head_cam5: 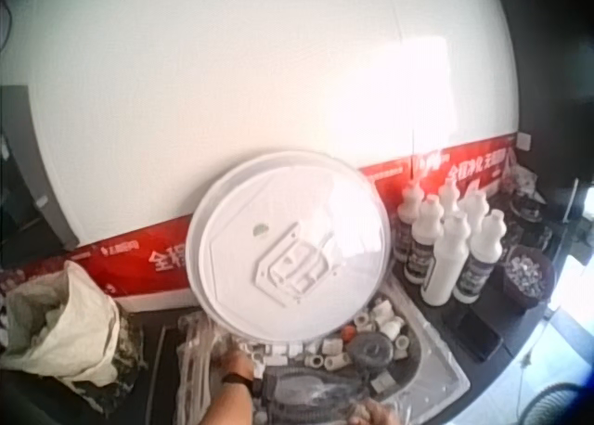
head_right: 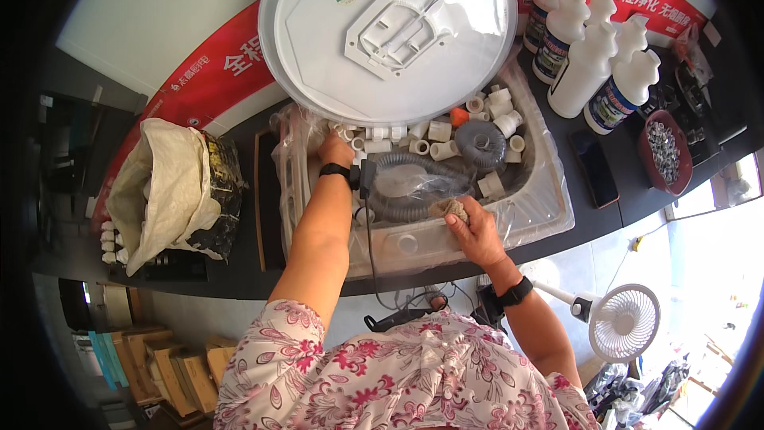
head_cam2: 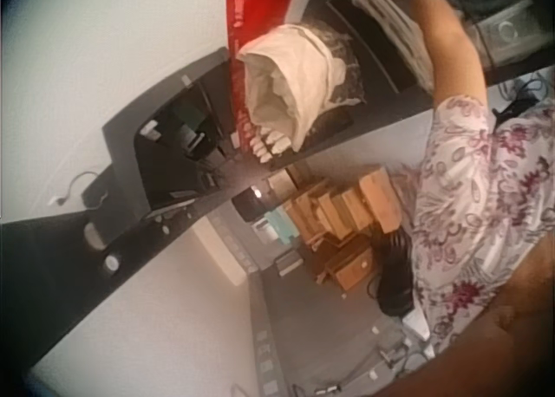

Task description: The person fits white PVC pipe joints together by hand on a cluttered counter. They pick up individual elbow and straight connectors, insert one into another, and place the assembled components back onto the surface among other plumbing supplies.

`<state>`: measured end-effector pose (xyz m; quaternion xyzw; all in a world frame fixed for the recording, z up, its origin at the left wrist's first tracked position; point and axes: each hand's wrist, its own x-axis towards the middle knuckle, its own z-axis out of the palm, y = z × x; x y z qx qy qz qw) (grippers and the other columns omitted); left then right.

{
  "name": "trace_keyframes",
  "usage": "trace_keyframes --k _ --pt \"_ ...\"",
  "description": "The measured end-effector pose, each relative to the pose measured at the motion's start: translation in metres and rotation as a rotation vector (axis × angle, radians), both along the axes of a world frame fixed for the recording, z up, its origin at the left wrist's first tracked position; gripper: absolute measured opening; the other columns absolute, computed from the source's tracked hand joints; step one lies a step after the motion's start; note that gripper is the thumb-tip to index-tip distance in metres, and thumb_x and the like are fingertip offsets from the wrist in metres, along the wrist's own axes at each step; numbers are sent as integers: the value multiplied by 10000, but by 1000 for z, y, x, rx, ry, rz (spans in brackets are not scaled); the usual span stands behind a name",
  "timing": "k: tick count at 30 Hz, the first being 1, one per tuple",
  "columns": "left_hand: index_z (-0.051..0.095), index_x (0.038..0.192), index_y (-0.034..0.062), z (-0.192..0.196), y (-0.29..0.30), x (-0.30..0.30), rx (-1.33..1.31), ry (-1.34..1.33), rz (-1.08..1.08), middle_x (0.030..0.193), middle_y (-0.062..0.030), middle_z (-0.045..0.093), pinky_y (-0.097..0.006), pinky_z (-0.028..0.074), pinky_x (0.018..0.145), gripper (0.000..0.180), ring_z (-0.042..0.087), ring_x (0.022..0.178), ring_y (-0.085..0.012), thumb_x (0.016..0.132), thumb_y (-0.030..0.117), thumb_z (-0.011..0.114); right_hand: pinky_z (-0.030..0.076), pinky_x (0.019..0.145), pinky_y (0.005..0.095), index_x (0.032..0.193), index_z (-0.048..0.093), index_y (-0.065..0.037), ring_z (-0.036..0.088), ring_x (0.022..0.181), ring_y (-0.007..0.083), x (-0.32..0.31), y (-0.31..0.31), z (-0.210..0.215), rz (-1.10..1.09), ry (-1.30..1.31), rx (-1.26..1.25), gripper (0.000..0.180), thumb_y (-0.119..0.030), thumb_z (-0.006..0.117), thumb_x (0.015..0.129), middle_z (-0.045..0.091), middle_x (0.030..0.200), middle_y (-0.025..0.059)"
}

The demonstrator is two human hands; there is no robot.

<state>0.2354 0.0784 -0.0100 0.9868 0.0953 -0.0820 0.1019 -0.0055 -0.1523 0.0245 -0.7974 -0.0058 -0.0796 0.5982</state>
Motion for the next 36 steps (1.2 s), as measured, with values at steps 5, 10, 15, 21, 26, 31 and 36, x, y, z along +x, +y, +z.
trace_keyframes --k 5,10,15,21,26,31,36 --pt "551 1005 51 -26 -8 8 -16 -110 54 975 -145 600 -339 481 723 264 582 898 -282 746 104 559 430 631 321 930 503 -2 539 681 299 0 -5 -3 -13 2 -31 297 -269 568 819 540 765 165" --pt "565 974 63 -116 54 52 -467 -115 381 890 -124 625 -337 488 686 255 598 853 -276 721 88 579 430 635 328 932 502 -2 534 684 318 3 5 10 52 -32 -2 282 -253 564 820 535 757 170" --pt "487 1046 13 -77 3 34 -1388 -50 832 1019 -133 535 -294 465 683 332 536 880 -257 768 178 565 427 631 314 935 509 -10 523 664 301 1 -9 -8 -1 5 -20 263 -246 552 829 540 743 157" --pt "459 1010 35 9 15 -33 -1850 71 886 975 -153 447 -281 426 553 277 482 815 -272 765 157 504 428 628 297 936 505 -13 532 656 212 1 -1 -8 46 -79 105 255 -256 517 856 546 718 103" --pt "449 998 -15 57 -1 -99 -2092 315 741 887 -152 463 -270 410 544 279 475 737 -245 745 101 436 420 660 279 956 498 -21 517 695 159 0 -4 -3 44 -124 176 266 -275 457 887 549 741 84" --pt "424 1132 -37 60 -29 -171 -2285 601 311 973 -200 534 -273 418 574 388 506 716 -236 781 127 417 406 718 267 1032 489 -14 497 781 155 3 -6 -10 114 -43 216 316 -294 423 903 549 852 80" --pt "430 1127 -36 39 -51 -203 -2353 665 176 979 -203 540 -263 411 560 376 506 699 -225 810 167 411 353 876 270 1205 408 -16 473 997 180 8 -7 -8 158 -163 206 416 -312 393 914 520 1085 114"
